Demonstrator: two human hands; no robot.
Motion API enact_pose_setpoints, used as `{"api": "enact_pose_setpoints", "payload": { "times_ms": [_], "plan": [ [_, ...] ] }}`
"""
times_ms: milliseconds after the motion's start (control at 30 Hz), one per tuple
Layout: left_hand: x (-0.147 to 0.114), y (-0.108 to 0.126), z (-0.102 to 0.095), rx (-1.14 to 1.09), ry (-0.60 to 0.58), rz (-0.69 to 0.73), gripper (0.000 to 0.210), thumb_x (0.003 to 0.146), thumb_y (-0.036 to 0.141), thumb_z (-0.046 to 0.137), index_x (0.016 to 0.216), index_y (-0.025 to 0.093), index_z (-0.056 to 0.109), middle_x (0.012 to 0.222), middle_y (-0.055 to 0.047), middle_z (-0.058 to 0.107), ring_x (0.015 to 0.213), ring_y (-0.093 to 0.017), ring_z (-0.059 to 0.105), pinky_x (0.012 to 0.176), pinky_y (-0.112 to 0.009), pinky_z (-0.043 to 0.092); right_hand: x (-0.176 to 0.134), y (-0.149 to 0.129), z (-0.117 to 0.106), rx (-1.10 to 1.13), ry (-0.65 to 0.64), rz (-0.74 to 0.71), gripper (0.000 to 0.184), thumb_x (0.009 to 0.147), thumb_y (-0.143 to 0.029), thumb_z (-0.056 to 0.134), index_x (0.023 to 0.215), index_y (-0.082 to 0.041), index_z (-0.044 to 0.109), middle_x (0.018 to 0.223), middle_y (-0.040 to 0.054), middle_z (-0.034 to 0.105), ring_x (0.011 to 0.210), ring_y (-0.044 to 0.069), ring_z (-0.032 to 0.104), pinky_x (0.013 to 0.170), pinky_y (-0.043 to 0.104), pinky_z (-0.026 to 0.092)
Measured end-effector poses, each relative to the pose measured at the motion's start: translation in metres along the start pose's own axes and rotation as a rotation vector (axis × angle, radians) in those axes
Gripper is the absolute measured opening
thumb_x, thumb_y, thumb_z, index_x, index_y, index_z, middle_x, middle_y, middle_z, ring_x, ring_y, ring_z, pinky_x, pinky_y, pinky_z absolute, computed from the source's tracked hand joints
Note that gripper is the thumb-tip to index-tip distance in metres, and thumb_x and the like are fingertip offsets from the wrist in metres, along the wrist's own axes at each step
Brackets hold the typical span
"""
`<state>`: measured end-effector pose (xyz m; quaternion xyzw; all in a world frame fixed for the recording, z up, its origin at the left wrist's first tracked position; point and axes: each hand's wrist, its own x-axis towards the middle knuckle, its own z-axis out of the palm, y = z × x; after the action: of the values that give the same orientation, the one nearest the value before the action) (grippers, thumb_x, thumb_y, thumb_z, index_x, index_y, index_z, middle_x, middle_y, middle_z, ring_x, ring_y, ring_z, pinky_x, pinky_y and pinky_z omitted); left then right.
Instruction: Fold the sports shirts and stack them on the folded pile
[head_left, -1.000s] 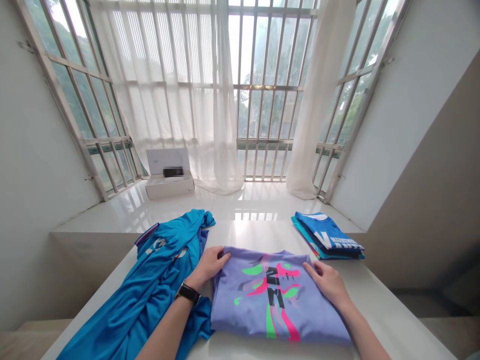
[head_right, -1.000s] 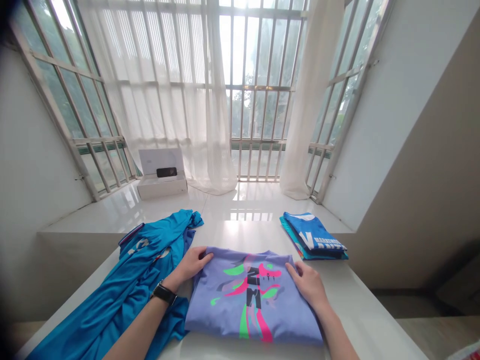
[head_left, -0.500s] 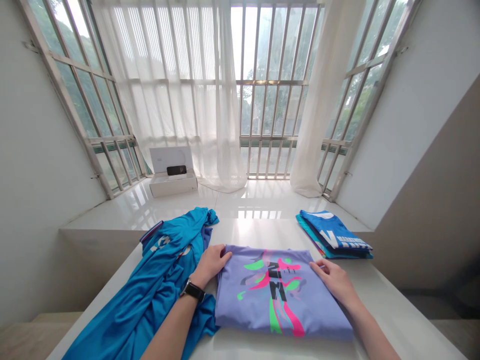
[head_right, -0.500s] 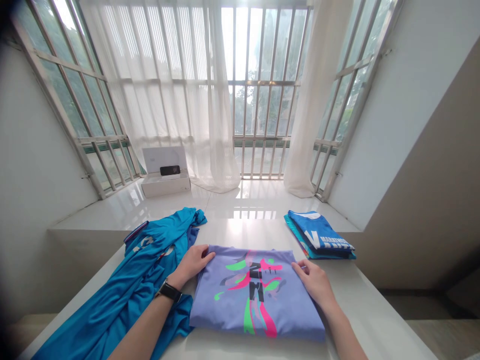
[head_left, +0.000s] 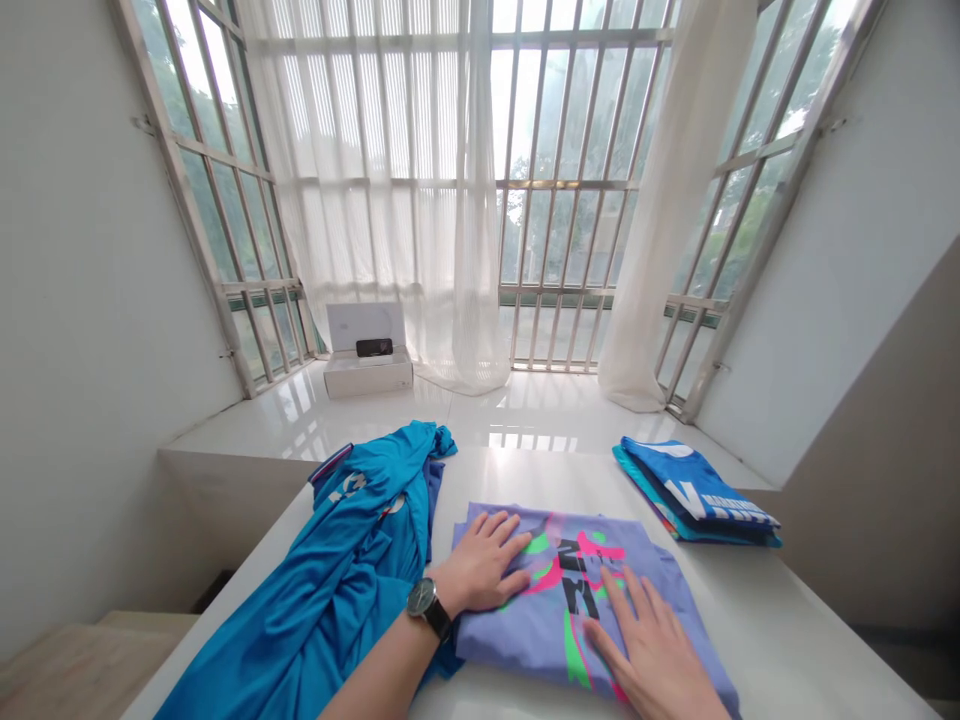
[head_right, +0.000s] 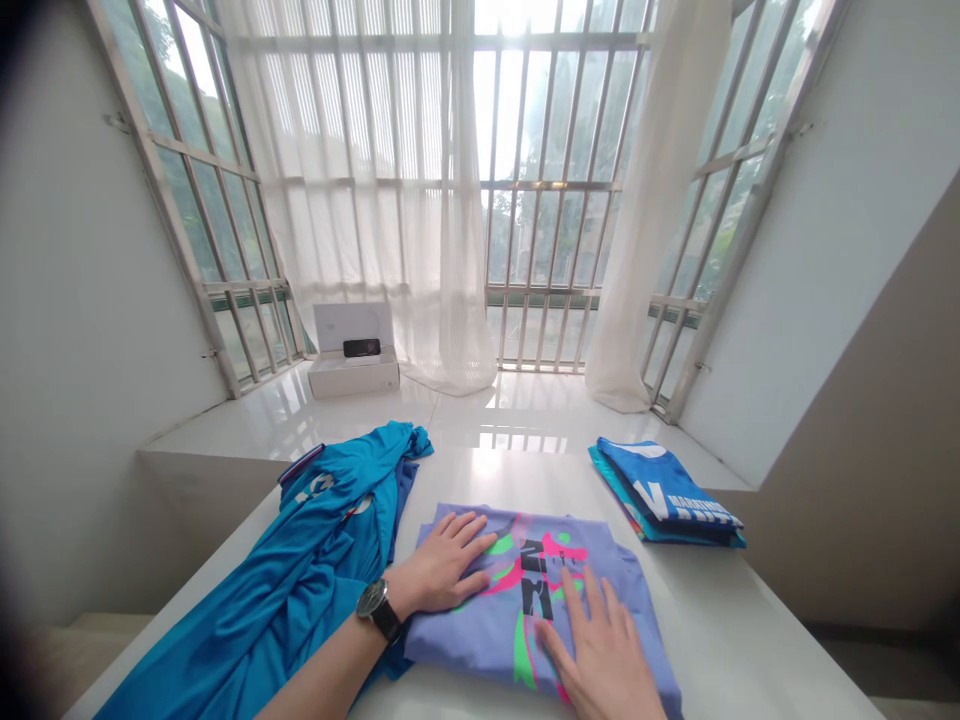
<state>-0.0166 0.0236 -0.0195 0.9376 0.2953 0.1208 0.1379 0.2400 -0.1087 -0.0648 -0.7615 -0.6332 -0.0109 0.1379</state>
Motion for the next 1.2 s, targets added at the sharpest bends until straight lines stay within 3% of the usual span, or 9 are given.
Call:
{"api": "enact_pose_setpoints", "payload": {
  "times_ms": [100, 300, 467, 533, 633, 767, 867, 967, 1200],
  "plan": [
    [-0.001, -0.005, 0.006, 0.001, -0.032, -0.066, 0.062, 0.096, 0.062, 0.042, 0.151, 0.034, 0.038, 0.163, -0.009, 0.028, 0.149, -0.036, 0.023, 0.120, -0.060, 0.018, 0.005, 0.004, 0.009, -0.029, -0.061, -0.014, 0.079, 0.085, -0.077, 0.041, 0.149, -0.030, 0.046, 0.159, 0.0088, 0.038, 0.148, 0.038, 0.028, 0.117, 0.063, 0.028],
    [-0.004, 0.005, -0.006, 0.036, 0.006, -0.216, 0.065, 0.095, 0.066, 0.038, 0.149, 0.030, 0.042, 0.158, -0.013, 0.036, 0.143, -0.038, 0.032, 0.113, -0.060, 0.026, 0.076, 0.042, -0.012, 0.028, -0.146, -0.366, 0.063, 0.093, -0.063, 0.042, 0.150, -0.035, 0.042, 0.160, 0.0049, 0.036, 0.148, 0.032, 0.031, 0.119, 0.055, 0.029],
    [-0.005, 0.024, -0.028, 0.138, 0.009, -0.224, 0.057, 0.095, 0.064, 0.039, 0.127, 0.023, 0.063, 0.124, -0.017, 0.062, 0.114, -0.037, 0.056, 0.095, -0.054, 0.044, 0.133, 0.057, -0.019, -0.063, 0.106, -0.323, 0.056, 0.087, -0.054, 0.053, 0.133, -0.023, 0.063, 0.151, 0.0119, 0.050, 0.144, 0.037, 0.036, 0.116, 0.057, 0.033],
    [-0.004, 0.027, -0.033, 0.156, -0.016, -0.210, 0.055, 0.097, 0.062, 0.038, 0.110, 0.019, 0.070, 0.107, -0.016, 0.067, 0.100, -0.033, 0.062, 0.090, -0.050, 0.047, 0.131, 0.046, -0.016, -0.066, 0.161, -0.210, 0.056, 0.087, -0.052, 0.051, 0.129, -0.018, 0.065, 0.148, 0.0159, 0.052, 0.142, 0.040, 0.038, 0.114, 0.058, 0.036],
    [-0.001, 0.029, -0.030, 0.151, -0.001, -0.149, 0.050, 0.098, 0.057, 0.040, 0.102, 0.018, 0.070, 0.099, -0.014, 0.068, 0.095, -0.030, 0.064, 0.090, -0.046, 0.048, 0.098, 0.015, -0.005, 0.009, 0.092, -0.102, 0.065, 0.090, -0.061, 0.043, 0.132, -0.015, 0.063, 0.144, 0.0192, 0.054, 0.137, 0.041, 0.044, 0.111, 0.058, 0.040],
    [-0.001, 0.028, -0.011, 0.061, 0.069, 0.053, 0.047, 0.098, 0.051, 0.047, 0.135, 0.022, 0.055, 0.137, -0.011, 0.058, 0.128, -0.030, 0.050, 0.109, -0.044, 0.038, 0.034, -0.020, 0.018, 0.073, -0.006, -0.180, 0.070, 0.086, -0.071, 0.047, 0.143, -0.031, 0.054, 0.153, 0.0104, 0.047, 0.142, 0.043, 0.038, 0.111, 0.063, 0.039],
    [-0.004, 0.025, 0.001, 0.017, 0.041, 0.097, 0.054, 0.100, 0.053, 0.039, 0.147, 0.026, 0.042, 0.156, -0.010, 0.040, 0.143, -0.031, 0.035, 0.118, -0.049, 0.026, 0.008, -0.027, 0.027, 0.061, -0.045, -0.202, 0.075, 0.083, -0.073, 0.051, 0.145, -0.033, 0.051, 0.154, 0.0107, 0.046, 0.142, 0.045, 0.037, 0.111, 0.067, 0.036],
    [-0.004, 0.021, 0.006, 0.000, 0.020, 0.048, 0.056, 0.102, 0.054, 0.033, 0.151, 0.027, 0.039, 0.159, -0.011, 0.035, 0.146, -0.032, 0.030, 0.119, -0.052, 0.024, 0.015, -0.027, 0.021, 0.047, -0.089, -0.234, 0.075, 0.086, -0.072, 0.048, 0.148, -0.032, 0.046, 0.158, 0.0113, 0.039, 0.145, 0.044, 0.032, 0.114, 0.065, 0.032],
    [0.004, 0.004, 0.013, 0.040, 0.090, -0.206, 0.059, 0.102, 0.054, 0.034, 0.152, 0.023, 0.038, 0.159, -0.015, 0.033, 0.147, -0.036, 0.026, 0.119, -0.058, 0.020, 0.084, -0.040, -0.008, 0.156, -0.280, -0.434, 0.075, 0.087, -0.070, 0.048, 0.151, -0.033, 0.039, 0.164, 0.0085, 0.027, 0.151, 0.036, 0.020, 0.119, 0.057, 0.025]
  ]
}}
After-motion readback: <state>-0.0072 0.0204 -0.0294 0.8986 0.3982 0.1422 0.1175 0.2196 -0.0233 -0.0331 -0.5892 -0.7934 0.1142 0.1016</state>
